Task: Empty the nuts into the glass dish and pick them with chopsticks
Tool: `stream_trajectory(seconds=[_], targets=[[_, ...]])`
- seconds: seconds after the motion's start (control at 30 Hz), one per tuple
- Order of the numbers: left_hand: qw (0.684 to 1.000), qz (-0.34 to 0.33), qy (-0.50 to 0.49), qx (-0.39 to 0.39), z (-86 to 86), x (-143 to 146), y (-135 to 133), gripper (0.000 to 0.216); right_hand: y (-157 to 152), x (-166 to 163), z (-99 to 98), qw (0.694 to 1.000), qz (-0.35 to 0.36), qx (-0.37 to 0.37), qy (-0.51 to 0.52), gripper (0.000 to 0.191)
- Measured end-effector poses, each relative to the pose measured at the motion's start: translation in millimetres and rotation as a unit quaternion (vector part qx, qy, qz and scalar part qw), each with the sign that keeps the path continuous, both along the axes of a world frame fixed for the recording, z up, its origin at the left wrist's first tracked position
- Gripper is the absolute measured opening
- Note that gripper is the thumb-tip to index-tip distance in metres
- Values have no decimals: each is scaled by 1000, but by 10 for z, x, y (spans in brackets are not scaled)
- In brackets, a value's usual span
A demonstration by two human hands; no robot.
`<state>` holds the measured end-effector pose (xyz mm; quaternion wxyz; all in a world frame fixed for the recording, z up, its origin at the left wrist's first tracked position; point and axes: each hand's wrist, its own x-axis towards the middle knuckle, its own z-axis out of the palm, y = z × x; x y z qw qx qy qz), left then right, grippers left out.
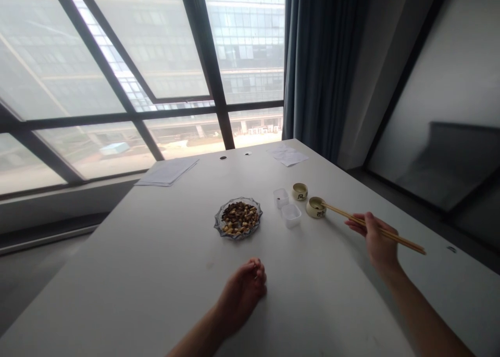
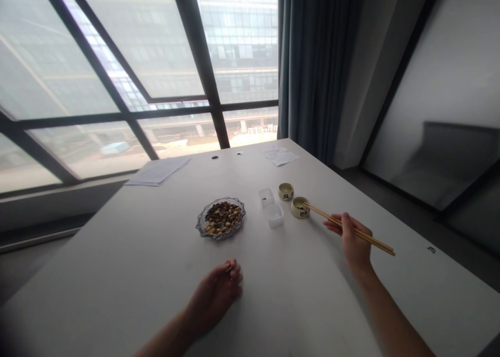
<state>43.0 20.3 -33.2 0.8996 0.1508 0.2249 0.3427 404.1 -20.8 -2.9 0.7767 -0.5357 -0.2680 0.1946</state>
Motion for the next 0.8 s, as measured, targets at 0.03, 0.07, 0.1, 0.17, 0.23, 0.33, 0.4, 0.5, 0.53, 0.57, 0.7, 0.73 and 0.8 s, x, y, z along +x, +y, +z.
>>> stream_trajectory(seconds=[0.03,0.07,0.1,0.17,0.23,0.33,0.4,0.5,0.53,0.57,0.7,0.73,0.8], targets=[[1000,0,-1,-2,-2,2,-1,11,-1,-4,-6,1000,0,3,-1,44],[1000,0,-1,-4,-4,4,-1,11,-2,-6,-12,1000,1,6,-3,44],[1000,1,-2,-5,-7,6,-1,11,-2,-6,-20,1000,1,8,-4,44],[1000,1,-2,-7,-14,10,2,11,-2,-1,-37,1000,2,10,-7,43],[1000,0,-1,-10,-23,12,8,12,-2,6,-53,1000,0,12,-10,44],[1000,-4,2,-14,-33,14,19,13,-1,10,-66,1000,-4,16,-15,45],[1000,-3,2,-14,-37,16,24,13,-3,5,-68,1000,-4,17,-17,45],[1000,-2,2,-13,-45,18,23,12,-13,-5,-73,1000,0,12,-22,43],[1000,-2,2,-13,-49,19,20,11,-17,-8,-78,1000,2,9,-25,42],[1000,-2,2,-13,-53,20,17,11,-22,-12,-83,1000,4,6,-28,42],[1000,-5,7,-13,-68,29,1,9,-44,-49,-100,999,9,3,-36,39],[1000,-6,8,-14,-69,32,-2,9,-51,-66,-100,999,10,3,-37,38],[1000,-6,11,-15,-68,36,-8,8,-65,-108,-92,999,17,2,-38,37]])
